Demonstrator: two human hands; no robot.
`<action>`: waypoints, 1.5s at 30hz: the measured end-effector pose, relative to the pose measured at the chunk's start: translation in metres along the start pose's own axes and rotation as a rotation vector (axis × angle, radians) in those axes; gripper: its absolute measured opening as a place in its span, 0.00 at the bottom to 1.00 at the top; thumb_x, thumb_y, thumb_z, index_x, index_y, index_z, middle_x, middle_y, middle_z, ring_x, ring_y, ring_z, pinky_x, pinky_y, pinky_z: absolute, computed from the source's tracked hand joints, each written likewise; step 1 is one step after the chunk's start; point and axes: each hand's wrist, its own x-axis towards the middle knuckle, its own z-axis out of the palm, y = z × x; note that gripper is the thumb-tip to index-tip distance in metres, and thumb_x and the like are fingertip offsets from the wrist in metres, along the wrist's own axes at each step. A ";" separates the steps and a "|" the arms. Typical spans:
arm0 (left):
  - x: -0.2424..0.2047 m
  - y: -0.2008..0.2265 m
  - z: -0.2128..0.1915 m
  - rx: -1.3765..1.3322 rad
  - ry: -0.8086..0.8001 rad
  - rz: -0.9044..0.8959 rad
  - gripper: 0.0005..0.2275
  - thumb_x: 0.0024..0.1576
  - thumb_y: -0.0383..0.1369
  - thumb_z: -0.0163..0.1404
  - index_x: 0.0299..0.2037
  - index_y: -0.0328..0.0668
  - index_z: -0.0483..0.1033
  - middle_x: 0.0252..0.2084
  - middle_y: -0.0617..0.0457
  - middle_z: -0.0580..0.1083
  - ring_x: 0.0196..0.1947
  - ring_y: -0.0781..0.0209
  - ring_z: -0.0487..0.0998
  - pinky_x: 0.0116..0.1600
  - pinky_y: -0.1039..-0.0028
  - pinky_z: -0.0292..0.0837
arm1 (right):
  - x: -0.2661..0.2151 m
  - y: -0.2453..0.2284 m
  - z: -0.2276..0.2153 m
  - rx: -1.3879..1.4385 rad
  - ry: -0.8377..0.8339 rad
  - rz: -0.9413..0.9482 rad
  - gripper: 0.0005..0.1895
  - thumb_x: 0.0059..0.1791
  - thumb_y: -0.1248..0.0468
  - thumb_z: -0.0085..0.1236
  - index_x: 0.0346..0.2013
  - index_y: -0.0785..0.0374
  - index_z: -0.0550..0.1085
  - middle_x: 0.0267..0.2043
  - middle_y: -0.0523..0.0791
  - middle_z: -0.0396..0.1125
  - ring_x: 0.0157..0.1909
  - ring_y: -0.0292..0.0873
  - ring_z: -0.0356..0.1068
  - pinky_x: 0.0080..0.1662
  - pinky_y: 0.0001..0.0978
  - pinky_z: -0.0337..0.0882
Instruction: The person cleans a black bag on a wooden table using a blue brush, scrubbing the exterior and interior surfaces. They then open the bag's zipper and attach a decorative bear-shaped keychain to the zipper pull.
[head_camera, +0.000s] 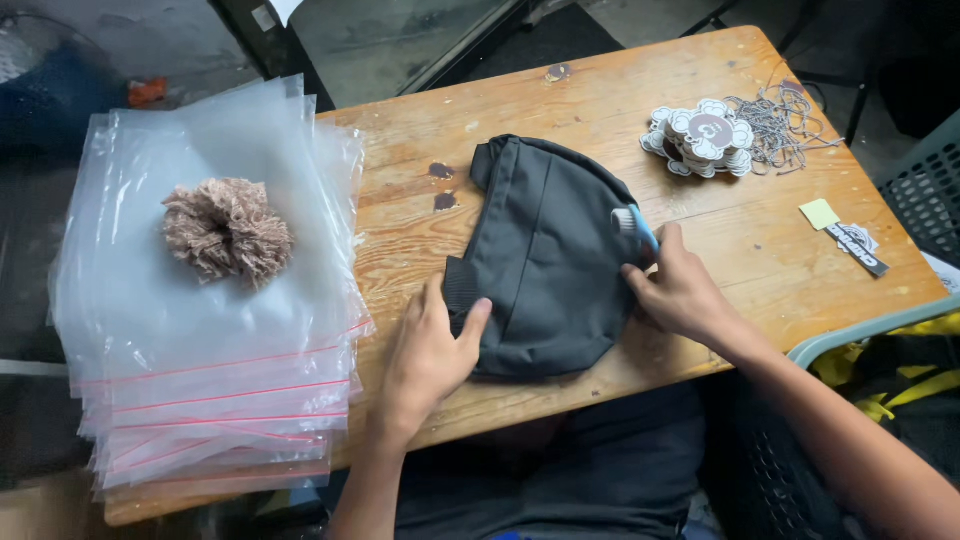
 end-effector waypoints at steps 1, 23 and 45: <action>-0.005 0.005 -0.004 -0.003 0.003 -0.004 0.32 0.60 0.52 0.45 0.67 0.35 0.57 0.58 0.29 0.67 0.61 0.28 0.67 0.62 0.44 0.63 | 0.004 0.004 0.003 -0.003 -0.003 -0.004 0.18 0.51 0.58 0.54 0.45 0.63 0.57 0.29 0.57 0.73 0.39 0.62 0.76 0.42 0.54 0.72; -0.016 0.060 0.028 0.069 0.740 1.323 0.13 0.64 0.29 0.39 0.53 0.44 0.76 0.54 0.51 0.76 0.57 0.43 0.79 0.62 0.46 0.69 | -0.020 -0.071 0.004 0.433 -0.234 -0.012 0.16 0.49 0.61 0.60 0.42 0.67 0.64 0.31 0.51 0.63 0.28 0.44 0.64 0.25 0.36 0.67; -0.026 -0.026 0.054 0.243 0.457 0.639 0.17 0.54 0.40 0.54 0.49 0.39 0.75 0.54 0.40 0.71 0.64 0.34 0.64 0.66 0.41 0.56 | -0.053 -0.056 -0.025 -0.315 -0.180 -0.439 0.14 0.53 0.59 0.45 0.51 0.56 0.60 0.28 0.57 0.70 0.34 0.66 0.68 0.40 0.49 0.63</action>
